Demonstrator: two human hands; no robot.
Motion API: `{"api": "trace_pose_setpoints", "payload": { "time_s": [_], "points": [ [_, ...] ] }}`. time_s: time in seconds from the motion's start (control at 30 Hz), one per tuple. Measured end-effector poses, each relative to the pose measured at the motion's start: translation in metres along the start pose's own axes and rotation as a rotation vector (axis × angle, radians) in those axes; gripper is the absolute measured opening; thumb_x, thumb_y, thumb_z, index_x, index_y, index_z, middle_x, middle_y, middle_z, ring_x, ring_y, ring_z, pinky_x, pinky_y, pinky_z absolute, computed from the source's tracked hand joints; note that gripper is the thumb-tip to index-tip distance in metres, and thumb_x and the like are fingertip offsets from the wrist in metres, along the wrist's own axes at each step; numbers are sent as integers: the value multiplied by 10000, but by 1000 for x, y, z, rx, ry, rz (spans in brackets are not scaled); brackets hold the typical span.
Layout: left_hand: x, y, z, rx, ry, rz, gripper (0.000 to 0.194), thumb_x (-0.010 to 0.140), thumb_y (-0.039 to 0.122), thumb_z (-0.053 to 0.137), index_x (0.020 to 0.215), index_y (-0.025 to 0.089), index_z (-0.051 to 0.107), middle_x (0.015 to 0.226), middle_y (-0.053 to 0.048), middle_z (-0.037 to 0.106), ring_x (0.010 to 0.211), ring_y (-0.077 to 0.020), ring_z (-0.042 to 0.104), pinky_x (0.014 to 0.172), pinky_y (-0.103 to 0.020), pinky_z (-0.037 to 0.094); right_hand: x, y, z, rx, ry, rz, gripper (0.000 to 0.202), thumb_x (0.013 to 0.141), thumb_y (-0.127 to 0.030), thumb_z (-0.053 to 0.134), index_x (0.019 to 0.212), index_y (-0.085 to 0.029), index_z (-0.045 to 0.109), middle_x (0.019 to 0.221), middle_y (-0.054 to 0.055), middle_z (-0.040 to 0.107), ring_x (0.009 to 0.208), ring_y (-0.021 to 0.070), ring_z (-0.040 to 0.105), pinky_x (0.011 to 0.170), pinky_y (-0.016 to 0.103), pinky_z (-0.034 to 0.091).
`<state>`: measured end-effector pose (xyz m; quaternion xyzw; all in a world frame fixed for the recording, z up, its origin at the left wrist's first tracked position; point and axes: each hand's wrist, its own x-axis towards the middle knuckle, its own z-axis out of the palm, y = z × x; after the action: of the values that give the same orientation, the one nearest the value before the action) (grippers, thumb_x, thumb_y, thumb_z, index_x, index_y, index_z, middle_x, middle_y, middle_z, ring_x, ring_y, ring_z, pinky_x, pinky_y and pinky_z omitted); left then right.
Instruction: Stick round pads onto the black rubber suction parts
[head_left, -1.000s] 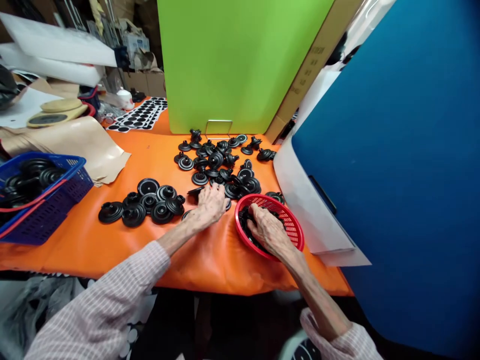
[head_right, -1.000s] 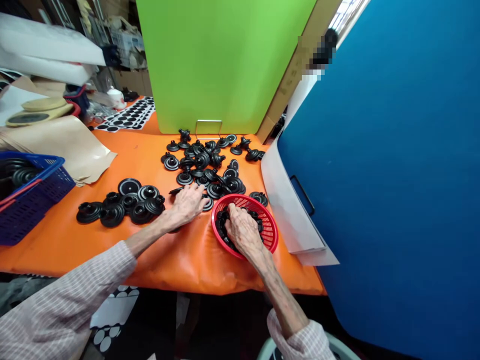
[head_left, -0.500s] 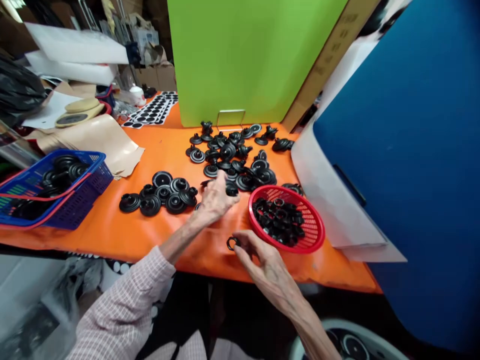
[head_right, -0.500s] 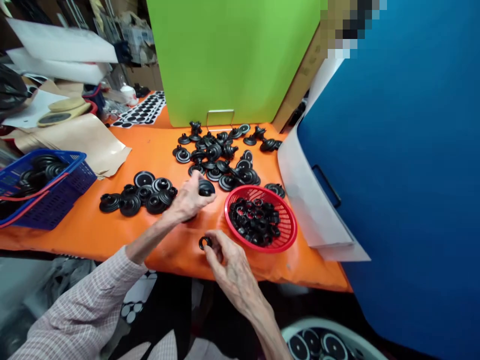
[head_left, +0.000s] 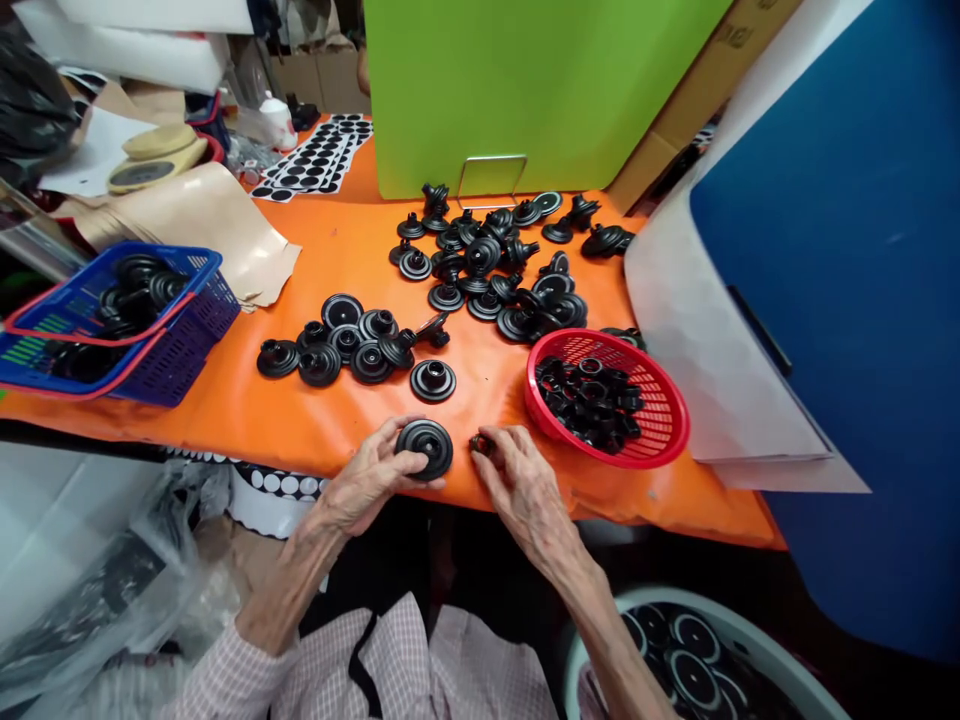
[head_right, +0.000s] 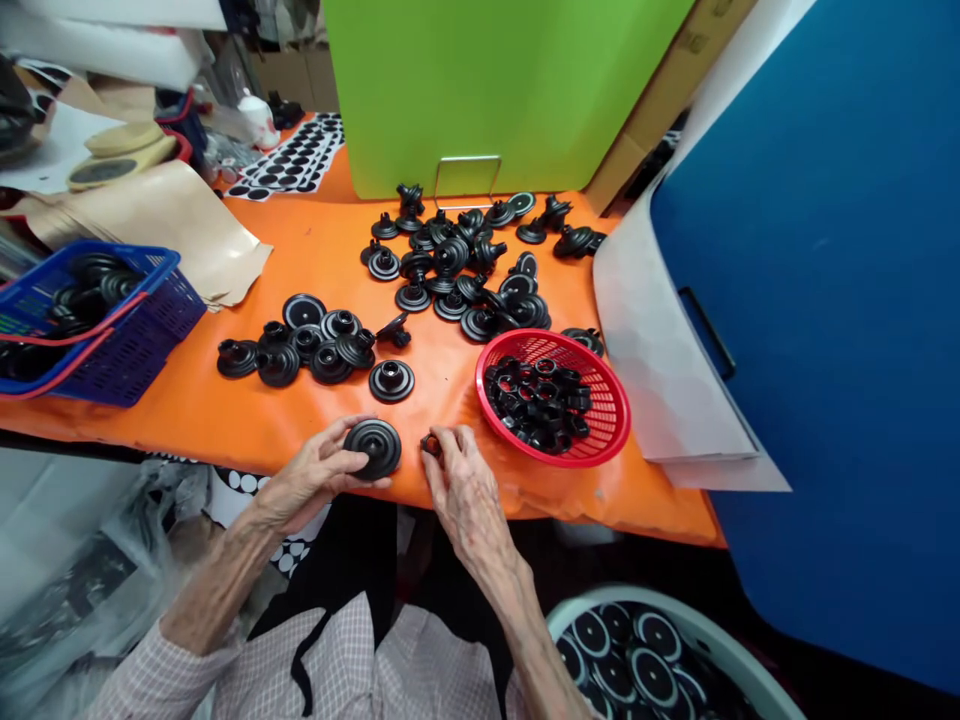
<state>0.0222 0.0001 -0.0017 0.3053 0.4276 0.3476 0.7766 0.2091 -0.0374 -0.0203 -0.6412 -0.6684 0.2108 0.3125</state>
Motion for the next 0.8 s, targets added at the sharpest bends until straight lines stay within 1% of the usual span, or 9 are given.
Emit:
{"api": "trace_pose_setpoints", "payload": {
  "time_s": [0.1,0.23,0.33,0.4,0.47,0.57,0.67,0.73,0.8],
  "points": [
    [0,-4,8,-4,8,31,482,717,210,704,1163,168,526,1139,-90,597,1043,-234,588,840,-420,564,-3,-16,-3,112,63,-34,186,912,-259,508,1080,-199,564,870,50,597,716,157,596,683,296,534],
    [2,-7,16,25,42,80,527,704,239,695,1201,170,533,1158,-90,607,1100,-254,569,876,-376,535,-7,-33,-3,176,125,-88,192,908,-246,540,1094,-204,559,898,44,607,722,142,598,694,289,541],
    [4,-11,19,52,52,120,498,718,247,672,1197,172,560,1195,-85,604,1137,-257,551,887,-343,521,-8,-36,4,171,144,-90,196,907,-224,538,1100,-199,563,926,52,611,717,141,600,704,299,551],
    [5,-13,21,49,38,129,484,745,272,655,1209,173,555,1214,-86,599,1148,-262,547,893,-350,519,-9,-34,8,155,162,-90,214,909,-212,531,1120,-201,565,952,61,612,751,153,613,722,309,559],
    [6,-15,22,58,28,139,490,767,304,661,1223,171,540,1208,-85,602,1153,-255,547,932,-358,500,-12,-32,12,128,179,-99,240,915,-202,511,1149,-202,567,987,76,605,804,167,628,734,312,564],
    [6,-16,22,55,26,160,544,743,297,722,1230,166,519,1195,-79,608,1171,-233,540,1007,-348,451,-16,-30,12,139,166,-99,296,922,-221,492,1208,-202,562,1058,99,581,886,180,631,764,319,562],
    [4,-14,23,-25,-3,131,607,735,270,741,1271,187,467,1239,-93,593,1161,-248,562,969,-384,488,-16,-30,9,249,160,55,367,927,-316,487,1277,-212,523,1128,103,573,951,190,620,832,362,548],
    [3,-12,23,-45,-43,125,562,758,272,724,1253,184,473,1249,-107,594,1144,-257,580,928,-391,517,-13,-30,7,369,120,213,419,911,-411,503,1276,-205,519,1151,105,589,984,204,618,875,396,531],
    [2,-11,22,-9,-77,153,474,778,270,708,1195,163,512,1219,-110,618,1134,-248,591,927,-365,518,-9,-30,7,530,29,314,445,878,-477,538,1228,-202,546,1140,97,621,1000,216,622,903,410,514]
  ]
}}
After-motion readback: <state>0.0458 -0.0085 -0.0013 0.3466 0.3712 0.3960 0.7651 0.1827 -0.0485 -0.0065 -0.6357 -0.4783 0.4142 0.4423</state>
